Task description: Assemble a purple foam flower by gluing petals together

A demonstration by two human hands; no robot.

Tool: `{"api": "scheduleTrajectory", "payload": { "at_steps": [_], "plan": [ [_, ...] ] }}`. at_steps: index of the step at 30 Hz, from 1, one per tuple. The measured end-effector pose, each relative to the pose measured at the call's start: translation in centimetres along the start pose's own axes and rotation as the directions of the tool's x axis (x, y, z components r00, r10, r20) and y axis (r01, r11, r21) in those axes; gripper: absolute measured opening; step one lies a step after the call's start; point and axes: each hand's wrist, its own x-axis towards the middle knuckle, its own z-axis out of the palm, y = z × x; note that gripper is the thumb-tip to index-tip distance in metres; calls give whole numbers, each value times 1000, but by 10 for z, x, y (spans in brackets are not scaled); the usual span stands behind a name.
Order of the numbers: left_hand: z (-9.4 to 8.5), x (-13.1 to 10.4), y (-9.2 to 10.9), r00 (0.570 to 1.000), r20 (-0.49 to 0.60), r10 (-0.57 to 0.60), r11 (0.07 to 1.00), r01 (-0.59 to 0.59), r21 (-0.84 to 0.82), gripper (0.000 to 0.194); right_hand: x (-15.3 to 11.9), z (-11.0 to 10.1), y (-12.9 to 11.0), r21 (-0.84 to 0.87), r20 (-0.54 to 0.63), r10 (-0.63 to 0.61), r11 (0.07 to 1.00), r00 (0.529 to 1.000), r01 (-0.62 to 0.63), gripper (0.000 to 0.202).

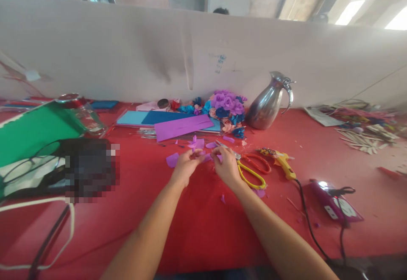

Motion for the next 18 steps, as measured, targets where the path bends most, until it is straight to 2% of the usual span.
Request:
{"api": "scheduleTrajectory", "payload": {
  "at_steps": [4, 7, 11, 14, 16, 18],
  "plan": [
    [0, 1, -5, 999, -23, 34, 998, -33, 48, 24, 1, 5, -3, -219, 54, 53, 975, 997, -40, 16],
    [-1, 2, -5, 999, -41, -3, 999, 4, 43, 23, 2, 6, -5, -190, 23, 33, 981, 999, -28, 14],
    [1, -2, 0, 999, 30, -26, 999, 27, -17, 25, 1, 5, -3, 62, -51, -33, 997, 998, 36, 8],
    [2, -5, 2, 999, 43, -6, 1000, 7, -30, 21, -2, 6, -2, 272, -84, -45, 960, 995, 66, 3],
    [2, -5, 2, 999, 34, -4, 999, 5, -33, 17, -4, 8, -3, 474, -89, 15, 880, 996, 29, 8],
    [1, -5, 2, 999, 38, -6, 998, 8, -57, 17, -6, 9, -3, 690, -21, 97, 722, 995, -55, 21]
  ]
}}
